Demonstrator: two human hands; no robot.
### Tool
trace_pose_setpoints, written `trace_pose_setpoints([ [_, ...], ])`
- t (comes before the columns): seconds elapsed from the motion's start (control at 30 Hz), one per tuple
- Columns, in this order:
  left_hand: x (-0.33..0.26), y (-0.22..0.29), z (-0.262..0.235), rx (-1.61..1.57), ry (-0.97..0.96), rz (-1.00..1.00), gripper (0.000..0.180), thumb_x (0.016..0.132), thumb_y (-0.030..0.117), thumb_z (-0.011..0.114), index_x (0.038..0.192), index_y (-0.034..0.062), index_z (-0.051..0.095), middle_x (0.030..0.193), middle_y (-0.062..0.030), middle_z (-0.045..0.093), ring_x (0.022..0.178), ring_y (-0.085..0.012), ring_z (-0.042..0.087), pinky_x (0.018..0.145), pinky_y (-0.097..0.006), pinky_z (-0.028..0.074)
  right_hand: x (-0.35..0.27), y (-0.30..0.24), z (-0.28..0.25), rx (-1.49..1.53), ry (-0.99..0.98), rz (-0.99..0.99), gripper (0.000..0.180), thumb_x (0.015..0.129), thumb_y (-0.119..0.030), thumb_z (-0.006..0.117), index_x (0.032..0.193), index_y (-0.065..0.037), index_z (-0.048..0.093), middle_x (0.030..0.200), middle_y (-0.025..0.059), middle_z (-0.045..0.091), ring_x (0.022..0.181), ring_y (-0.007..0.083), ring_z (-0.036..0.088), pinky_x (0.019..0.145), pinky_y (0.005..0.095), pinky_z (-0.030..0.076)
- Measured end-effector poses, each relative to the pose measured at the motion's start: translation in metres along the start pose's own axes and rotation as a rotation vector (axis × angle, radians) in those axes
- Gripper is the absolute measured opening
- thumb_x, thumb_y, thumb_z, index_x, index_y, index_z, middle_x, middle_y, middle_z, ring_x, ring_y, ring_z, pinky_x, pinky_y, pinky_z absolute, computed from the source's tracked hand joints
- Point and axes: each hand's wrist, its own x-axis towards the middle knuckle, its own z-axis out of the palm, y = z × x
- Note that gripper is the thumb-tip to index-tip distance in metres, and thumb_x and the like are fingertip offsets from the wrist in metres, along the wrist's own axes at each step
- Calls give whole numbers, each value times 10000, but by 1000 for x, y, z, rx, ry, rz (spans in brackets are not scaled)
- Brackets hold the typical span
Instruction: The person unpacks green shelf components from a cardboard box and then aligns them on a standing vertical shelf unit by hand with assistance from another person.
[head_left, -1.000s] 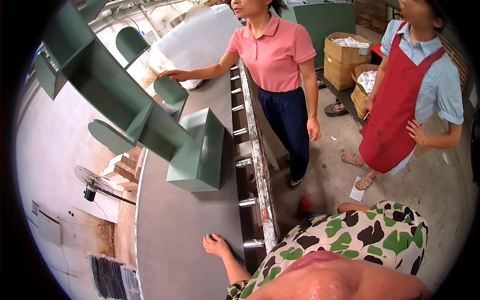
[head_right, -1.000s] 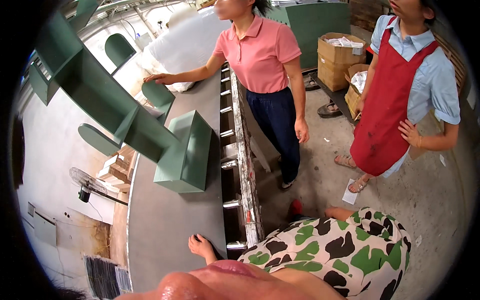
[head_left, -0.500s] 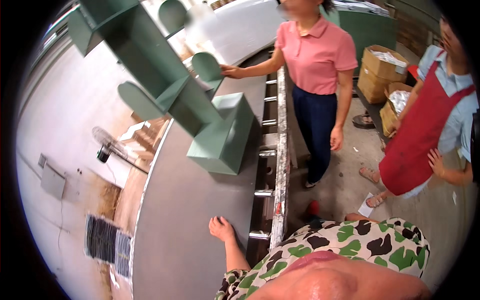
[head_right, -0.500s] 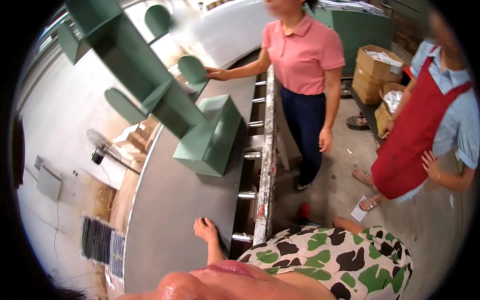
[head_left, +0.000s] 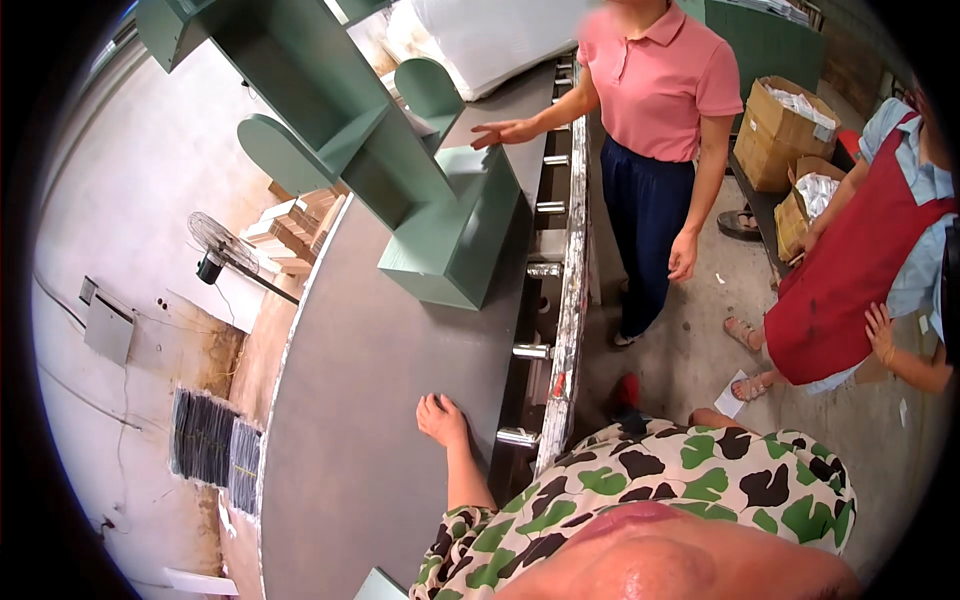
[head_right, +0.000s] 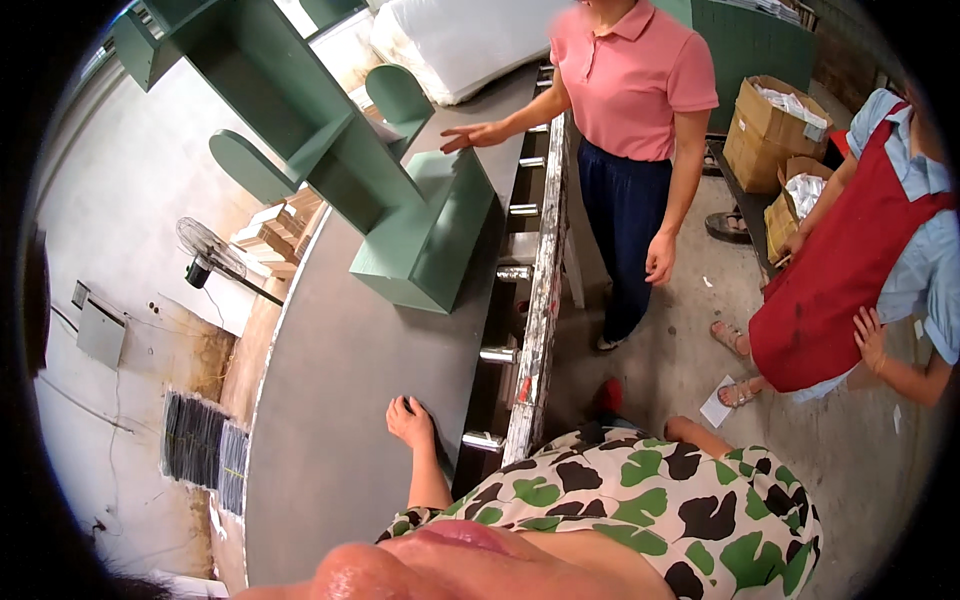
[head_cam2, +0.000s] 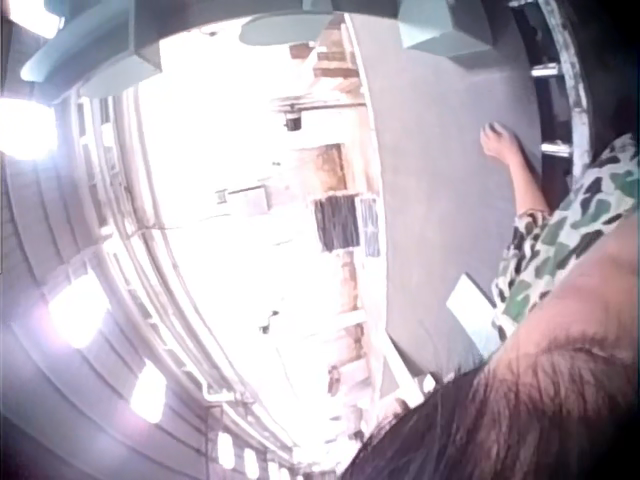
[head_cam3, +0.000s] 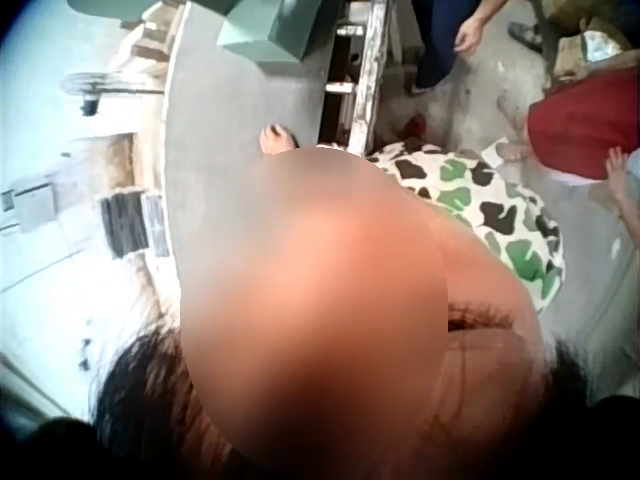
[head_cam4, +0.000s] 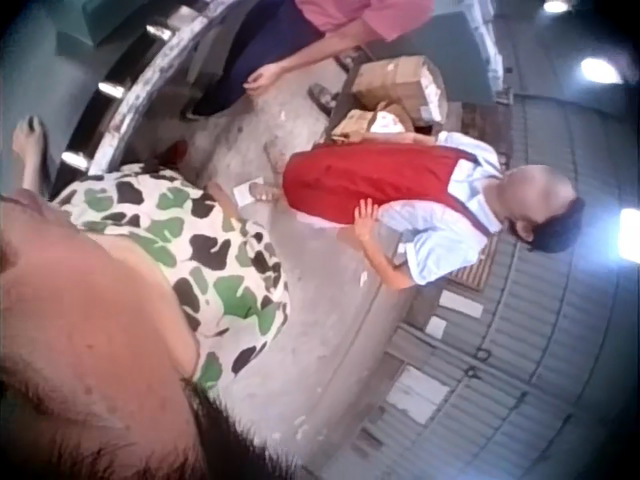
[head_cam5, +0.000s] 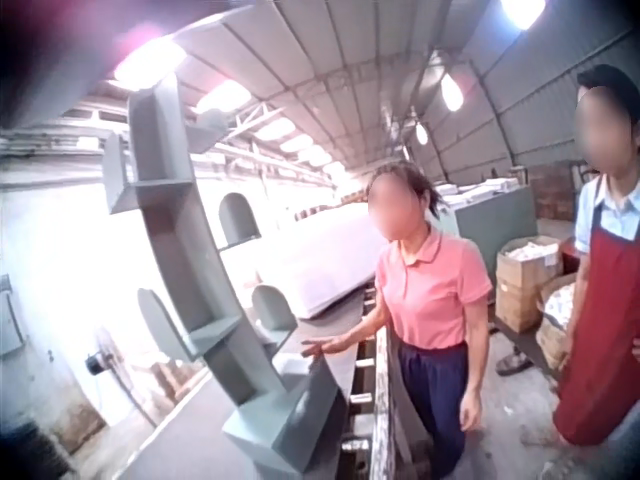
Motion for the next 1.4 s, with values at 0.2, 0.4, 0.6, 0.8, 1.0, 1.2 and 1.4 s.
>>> trace_pose_setpoints([
  [0.2,2,3,2,-1,-7,-3,291,825,258,560,1039,62,575,1165,-95,532,1133,-253,447,959,-419,315,-18,-17,-15,93,-16,48,253,701,-235,563,829,-51,680,871,179,636,789,358,613,693,402,491],
  [0.4,1,1,0,8,-9,-3,295,826,265,556,1042,64,573,1167,-98,532,1130,-259,448,959,-424,314,-9,-13,-7,31,-40,32,240,683,-223,575,809,-49,682,859,180,636,772,357,614,680,405,490],
  [0.6,3,4,2,11,-13,3,297,826,269,557,1044,67,570,1164,-105,534,1126,-264,451,955,-427,317,9,4,11,-49,-44,53,211,642,-174,596,787,-49,683,841,181,636,764,364,616,654,402,493],
  [0.8,3,4,-1,18,-15,7,296,828,273,556,1043,70,567,1163,-107,534,1124,-264,453,952,-428,320,21,10,20,-84,-65,38,209,628,-159,601,784,-44,681,833,191,632,768,364,620,651,395,496],
  [1.0,2,3,0,20,-10,5,292,824,269,560,1037,70,569,1161,-106,535,1121,-265,454,949,-428,323,22,12,22,-15,-42,84,210,628,-162,602,785,-47,681,833,196,630,766,359,624,648,394,496],
  [1.2,3,2,3,10,-1,14,287,824,262,560,1030,64,572,1157,-108,535,1118,-270,454,949,-431,324,14,7,14,10,-56,92,225,675,-200,572,815,-64,683,867,189,632,781,354,621,669,403,492],
  [1.4,1,1,4,4,28,24,276,823,252,562,1011,52,576,1142,-110,533,1106,-279,457,951,-433,320,20,9,21,53,-36,52,267,685,-241,571,853,-64,679,873,178,635,784,348,622,686,405,492],
])
